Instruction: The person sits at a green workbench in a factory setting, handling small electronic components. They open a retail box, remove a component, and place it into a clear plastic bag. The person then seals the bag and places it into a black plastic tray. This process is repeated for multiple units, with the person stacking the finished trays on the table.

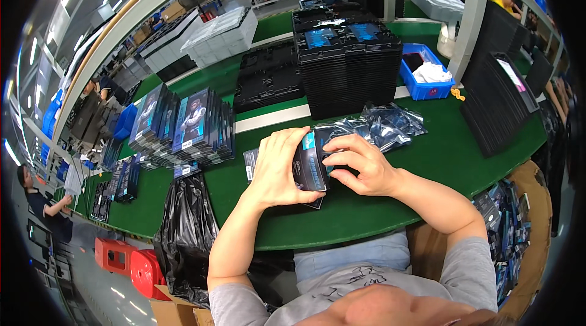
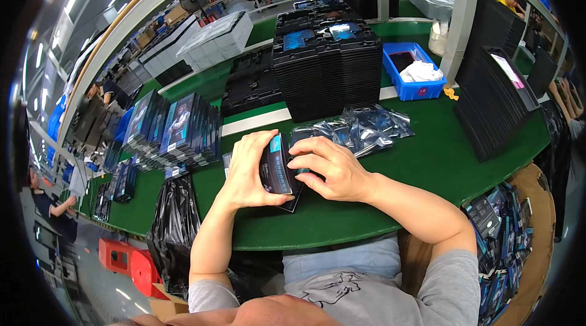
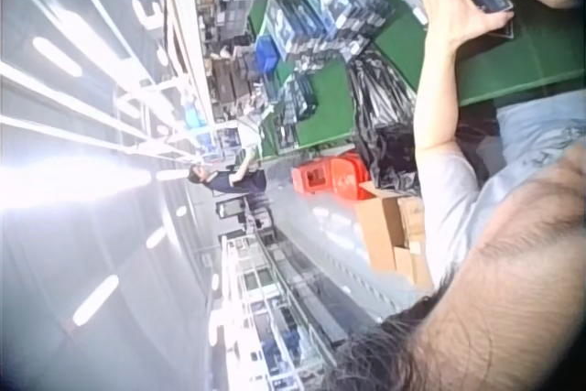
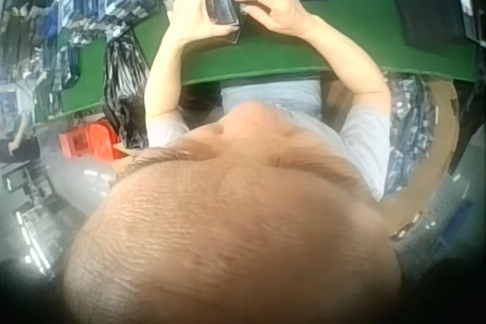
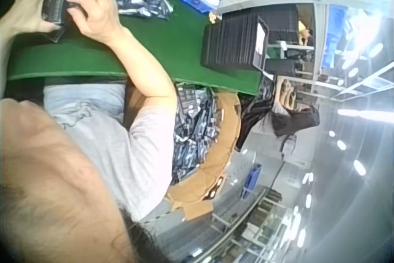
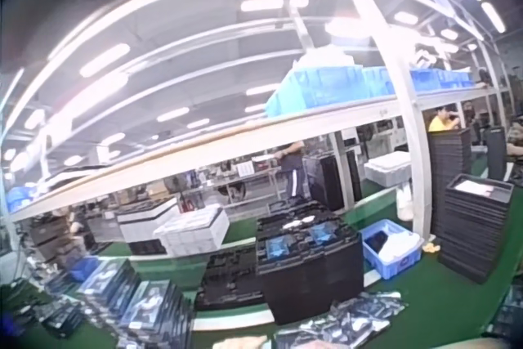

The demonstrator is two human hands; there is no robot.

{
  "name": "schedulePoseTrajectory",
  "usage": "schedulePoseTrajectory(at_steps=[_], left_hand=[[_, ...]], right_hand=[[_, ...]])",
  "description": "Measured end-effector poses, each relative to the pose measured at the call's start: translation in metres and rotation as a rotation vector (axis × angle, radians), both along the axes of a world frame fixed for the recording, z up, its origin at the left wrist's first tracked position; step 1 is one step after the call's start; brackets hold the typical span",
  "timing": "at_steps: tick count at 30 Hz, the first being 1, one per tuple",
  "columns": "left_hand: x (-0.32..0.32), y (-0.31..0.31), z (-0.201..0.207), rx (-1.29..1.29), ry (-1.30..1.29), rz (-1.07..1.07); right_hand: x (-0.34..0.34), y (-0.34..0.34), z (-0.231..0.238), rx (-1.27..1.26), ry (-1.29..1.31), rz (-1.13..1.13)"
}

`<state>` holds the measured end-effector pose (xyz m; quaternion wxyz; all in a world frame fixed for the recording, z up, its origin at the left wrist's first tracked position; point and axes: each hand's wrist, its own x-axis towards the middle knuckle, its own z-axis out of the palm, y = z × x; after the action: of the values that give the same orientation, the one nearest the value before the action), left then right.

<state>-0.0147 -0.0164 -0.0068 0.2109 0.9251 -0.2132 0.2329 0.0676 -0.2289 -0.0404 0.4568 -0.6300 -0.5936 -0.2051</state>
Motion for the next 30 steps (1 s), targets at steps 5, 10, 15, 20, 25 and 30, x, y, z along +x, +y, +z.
schedulePoseTrajectory(at_steps=[5,10,15,20,25,30], left_hand=[[0.001,0.000,0.001,0.001,0.050,-0.044],[0.002,0.003,-0.003,-0.015,0.093,-0.049],[0.005,0.003,-0.011,0.055,0.000,-0.014],[0.004,-0.003,-0.012,0.117,-0.038,0.002],[0.002,-0.005,-0.014,0.152,-0.078,-0.003],[0.001,-0.009,-0.012,0.130,-0.122,0.015]], right_hand=[[-0.001,-0.001,0.000,-0.020,-0.041,0.028],[0.001,0.001,-0.004,0.006,-0.006,0.026],[0.001,0.002,-0.005,-0.063,0.094,0.041],[-0.002,0.002,-0.007,-0.108,0.311,0.079],[0.002,0.003,-0.010,-0.103,0.294,0.070],[-0.004,0.003,-0.018,-0.088,0.707,0.145]])
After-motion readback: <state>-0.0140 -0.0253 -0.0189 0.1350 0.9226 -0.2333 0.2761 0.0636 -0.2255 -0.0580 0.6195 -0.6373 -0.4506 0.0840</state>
